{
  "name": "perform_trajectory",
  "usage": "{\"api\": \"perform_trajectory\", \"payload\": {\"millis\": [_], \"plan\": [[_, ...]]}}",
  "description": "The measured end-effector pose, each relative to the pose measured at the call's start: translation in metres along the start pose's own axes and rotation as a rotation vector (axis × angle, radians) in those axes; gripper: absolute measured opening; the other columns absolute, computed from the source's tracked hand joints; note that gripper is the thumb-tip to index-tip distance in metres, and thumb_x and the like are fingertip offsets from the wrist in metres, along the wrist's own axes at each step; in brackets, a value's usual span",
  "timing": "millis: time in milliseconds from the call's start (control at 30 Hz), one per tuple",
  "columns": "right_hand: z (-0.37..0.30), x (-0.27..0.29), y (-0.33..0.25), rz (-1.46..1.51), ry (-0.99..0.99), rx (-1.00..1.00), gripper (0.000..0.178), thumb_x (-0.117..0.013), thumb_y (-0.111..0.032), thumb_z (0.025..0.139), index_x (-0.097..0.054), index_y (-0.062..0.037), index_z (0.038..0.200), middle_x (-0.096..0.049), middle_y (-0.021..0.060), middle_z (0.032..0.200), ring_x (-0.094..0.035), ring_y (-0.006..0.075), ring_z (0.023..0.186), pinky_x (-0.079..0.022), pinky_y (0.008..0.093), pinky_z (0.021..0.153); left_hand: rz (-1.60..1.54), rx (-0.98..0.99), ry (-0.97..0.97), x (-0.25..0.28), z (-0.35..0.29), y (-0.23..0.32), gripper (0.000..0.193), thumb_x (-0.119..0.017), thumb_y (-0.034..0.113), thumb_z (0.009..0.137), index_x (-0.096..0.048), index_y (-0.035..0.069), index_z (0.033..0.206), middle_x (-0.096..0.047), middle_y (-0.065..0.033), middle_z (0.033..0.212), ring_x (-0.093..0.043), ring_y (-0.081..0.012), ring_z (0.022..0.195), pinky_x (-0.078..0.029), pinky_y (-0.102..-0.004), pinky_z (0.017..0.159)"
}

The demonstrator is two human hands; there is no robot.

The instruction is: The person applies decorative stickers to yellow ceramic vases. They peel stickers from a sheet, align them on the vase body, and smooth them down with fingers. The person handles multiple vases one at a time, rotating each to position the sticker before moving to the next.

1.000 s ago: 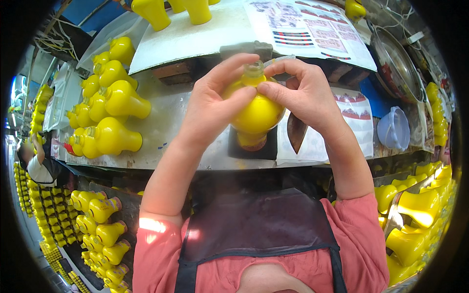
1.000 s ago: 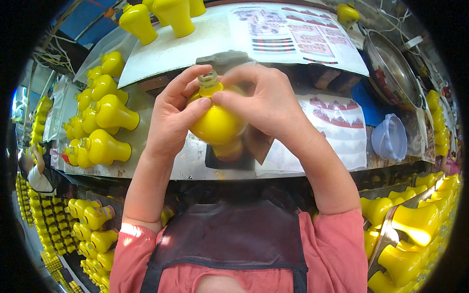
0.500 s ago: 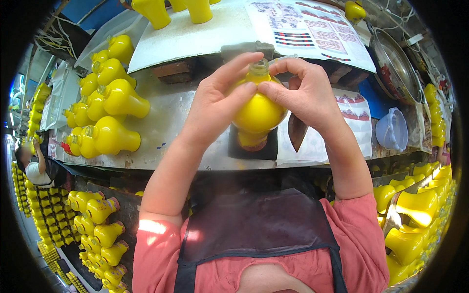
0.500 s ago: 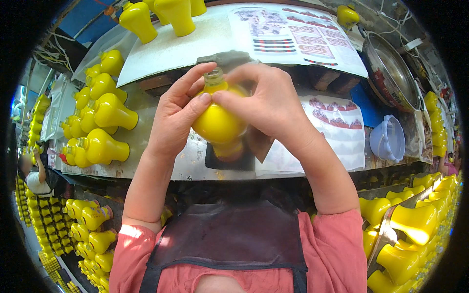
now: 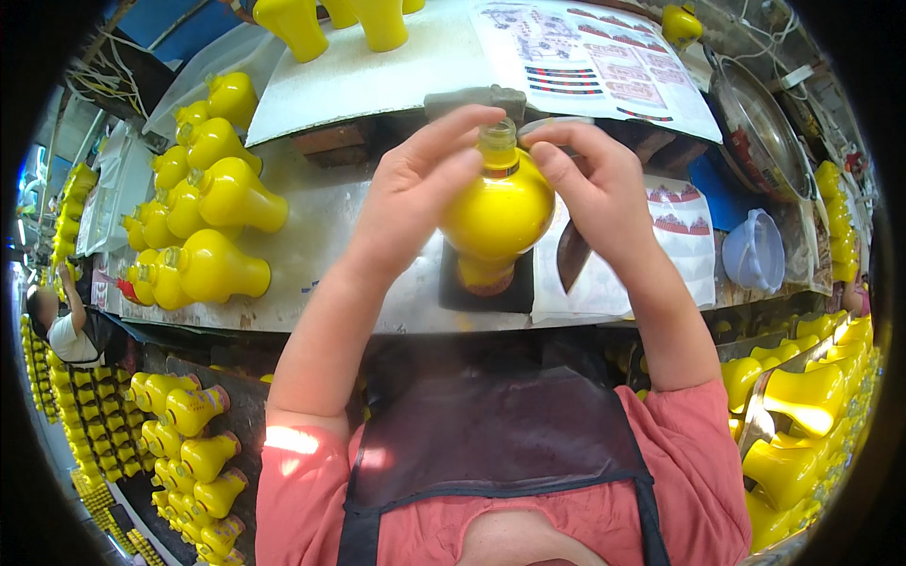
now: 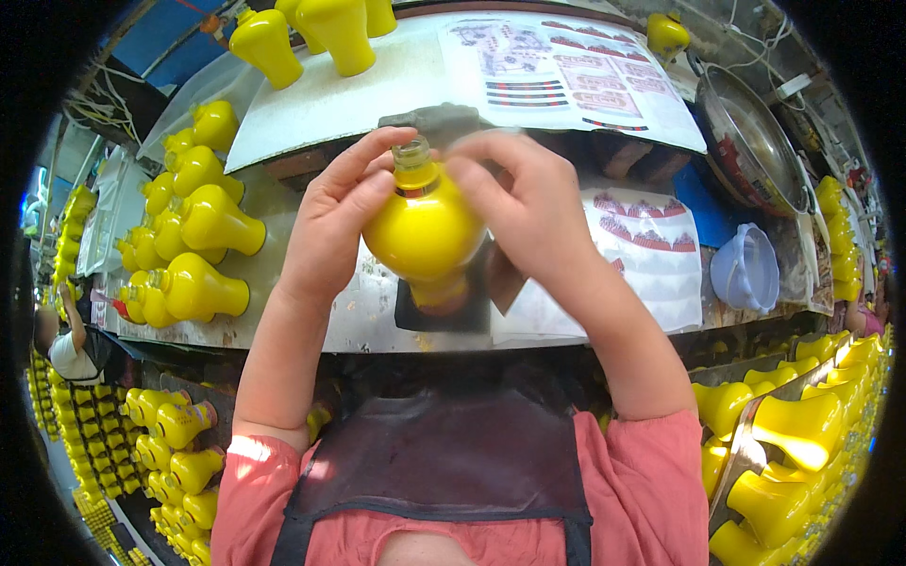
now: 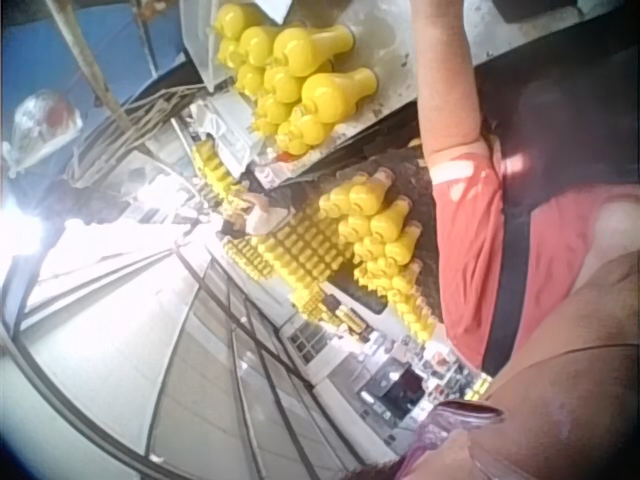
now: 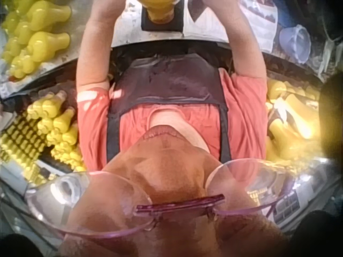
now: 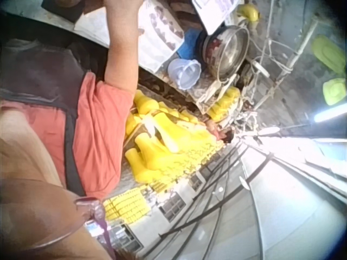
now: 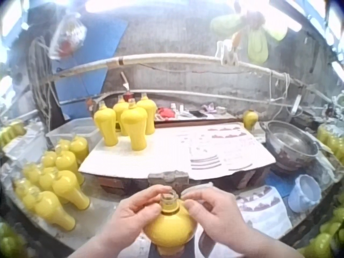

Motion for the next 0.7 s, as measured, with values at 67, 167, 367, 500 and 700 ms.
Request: {"api": "perform_trajectory", "payload": {"millis": [67,167,367,500,700], "plan": [[-0.014,0.012,-0.02,-0.195,0.14,0.05,0.016,-0.068,-0.012,0.093,-0.073,-0.0035,0.106,-0.073,0.0133,0.096,-0.071,0.0204,0.084,-0.054,0.0296,0.07,-0.092,0.017,0.032,0.005,0.006,0.0,0.033,-0.058,0.016,0.103,-0.066,0.003,0.133,-0.07,-0.0043,0.122,-0.063,-0.011,0.111,-0.049,-0.0276,0.099],[-0.039,-0.021,-0.082,-0.334,0.052,0.581,0.031,-0.068,0.001,0.086,-0.068,-0.0063,0.117,-0.068,0.0071,0.083,-0.056,0.0148,0.055,-0.046,0.0303,0.051,0.021,-0.07,-0.003,0.004,0.013,0.015,0.028,-0.056,0.02,0.105,-0.069,0.001,0.121,-0.07,-0.0027,0.114,-0.062,-0.0097,0.106,-0.049,-0.0267,0.096],[-0.048,-0.046,-0.072,-0.681,-0.119,0.559,0.042,-0.071,-0.008,0.078,-0.064,-0.0133,0.119,-0.056,0.0054,0.068,-0.062,0.0246,0.056,-0.048,0.0385,0.05,0.176,-0.018,-0.007,0.002,0.016,0.021,0.016,-0.064,0.018,0.101,-0.068,0.003,0.105,-0.068,-0.0013,0.104,-0.06,-0.0108,0.101,-0.048,-0.0282,0.096],[-0.054,-0.016,-0.064,-0.435,0.055,0.578,0.033,-0.068,0.0,0.084,-0.069,-0.0097,0.116,-0.063,0.008,0.07,-0.059,0.0224,0.053,-0.047,0.0351,0.051,0.312,-0.076,0.04,0.0,0.014,0.029,0.016,-0.078,0.011,0.091,-0.067,0.004,0.1,-0.069,-0.0026,0.104,-0.062,-0.0101,0.097,-0.052,-0.0255,0.089],[-0.032,0.001,-0.017,0.0,0.041,0.169,0.027,-0.06,-0.001,0.089,-0.07,-0.007,0.113,-0.07,0.0103,0.083,-0.058,0.0133,0.057,-0.047,0.0307,0.057,0.314,-0.07,0.058,-0.006,0.006,0.03,0.015,-0.079,0.009,0.09,-0.067,0.003,0.097,-0.069,-0.0057,0.107,-0.065,-0.0118,0.097,-0.054,-0.0255,0.086]]}}
Point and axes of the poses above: each hand's wrist, its own z-axis towards the middle knuckle, its own x-axis out of the back of the hand, y = z × x, the point moved 10 cm from there along z, towards the middle knuckle
